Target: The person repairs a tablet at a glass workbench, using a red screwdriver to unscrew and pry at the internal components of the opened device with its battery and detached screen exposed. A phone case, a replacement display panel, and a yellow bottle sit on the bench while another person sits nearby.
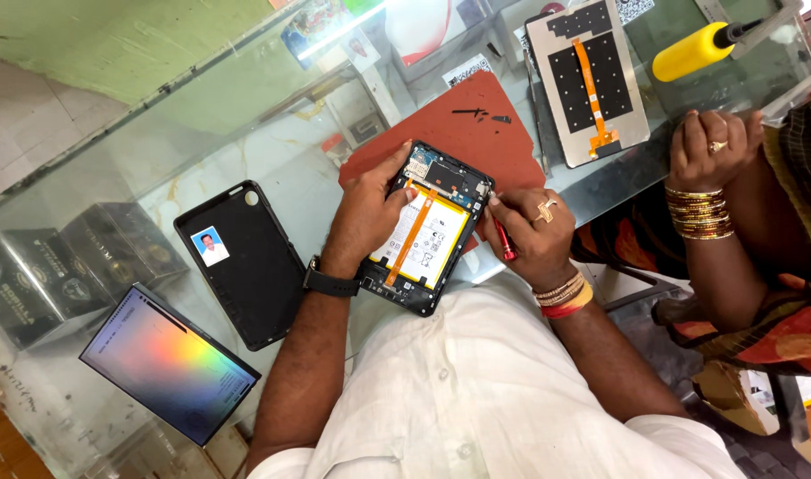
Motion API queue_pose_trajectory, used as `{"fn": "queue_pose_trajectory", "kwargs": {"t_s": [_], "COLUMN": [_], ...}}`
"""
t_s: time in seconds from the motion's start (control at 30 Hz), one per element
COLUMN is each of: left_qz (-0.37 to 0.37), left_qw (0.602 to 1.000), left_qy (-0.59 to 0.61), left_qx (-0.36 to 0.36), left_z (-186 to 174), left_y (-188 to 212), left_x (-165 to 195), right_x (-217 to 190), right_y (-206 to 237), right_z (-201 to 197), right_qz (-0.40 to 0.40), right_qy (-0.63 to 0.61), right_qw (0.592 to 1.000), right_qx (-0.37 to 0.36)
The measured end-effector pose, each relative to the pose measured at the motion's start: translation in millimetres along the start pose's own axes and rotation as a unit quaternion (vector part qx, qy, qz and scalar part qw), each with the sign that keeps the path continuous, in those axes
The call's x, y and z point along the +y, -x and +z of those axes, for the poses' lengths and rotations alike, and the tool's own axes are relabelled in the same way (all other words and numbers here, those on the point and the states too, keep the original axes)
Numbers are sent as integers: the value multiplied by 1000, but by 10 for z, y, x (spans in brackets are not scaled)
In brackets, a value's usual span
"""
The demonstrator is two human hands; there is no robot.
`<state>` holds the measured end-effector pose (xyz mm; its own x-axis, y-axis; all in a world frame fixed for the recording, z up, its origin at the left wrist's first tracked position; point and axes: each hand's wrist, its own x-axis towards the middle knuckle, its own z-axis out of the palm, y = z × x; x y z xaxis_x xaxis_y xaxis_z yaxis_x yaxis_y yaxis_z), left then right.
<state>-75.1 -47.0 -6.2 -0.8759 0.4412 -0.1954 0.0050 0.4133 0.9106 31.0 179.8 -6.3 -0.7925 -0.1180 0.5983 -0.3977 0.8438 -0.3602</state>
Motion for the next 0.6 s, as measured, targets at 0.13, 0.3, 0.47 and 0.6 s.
{"fn": "queue_pose_trajectory", "kwargs": {"t_s": [0.13, 0.3, 0.47, 0.6], "left_qz": [-21, -36, -9, -16], "left_qw": [999, 999, 1000, 1000], "left_qy": [23, 24, 24, 11], "left_qx": [-14, -14, -8, -9], "left_z": [-12, -16, -21, -7], "left_y": [-14, -46, -47, -47], "left_x": [17, 29, 0, -26], "right_x": [15, 34, 55, 84], "right_y": [-14, -83, -170, -173], "right_z": [20, 18, 65, 40], "right_qz": [8, -13, -17, -22], "right_qy": [10, 12, -1, -12], "right_qw": [1000, 999, 999, 999], "right_qx": [0, -27, -36, -33]}}
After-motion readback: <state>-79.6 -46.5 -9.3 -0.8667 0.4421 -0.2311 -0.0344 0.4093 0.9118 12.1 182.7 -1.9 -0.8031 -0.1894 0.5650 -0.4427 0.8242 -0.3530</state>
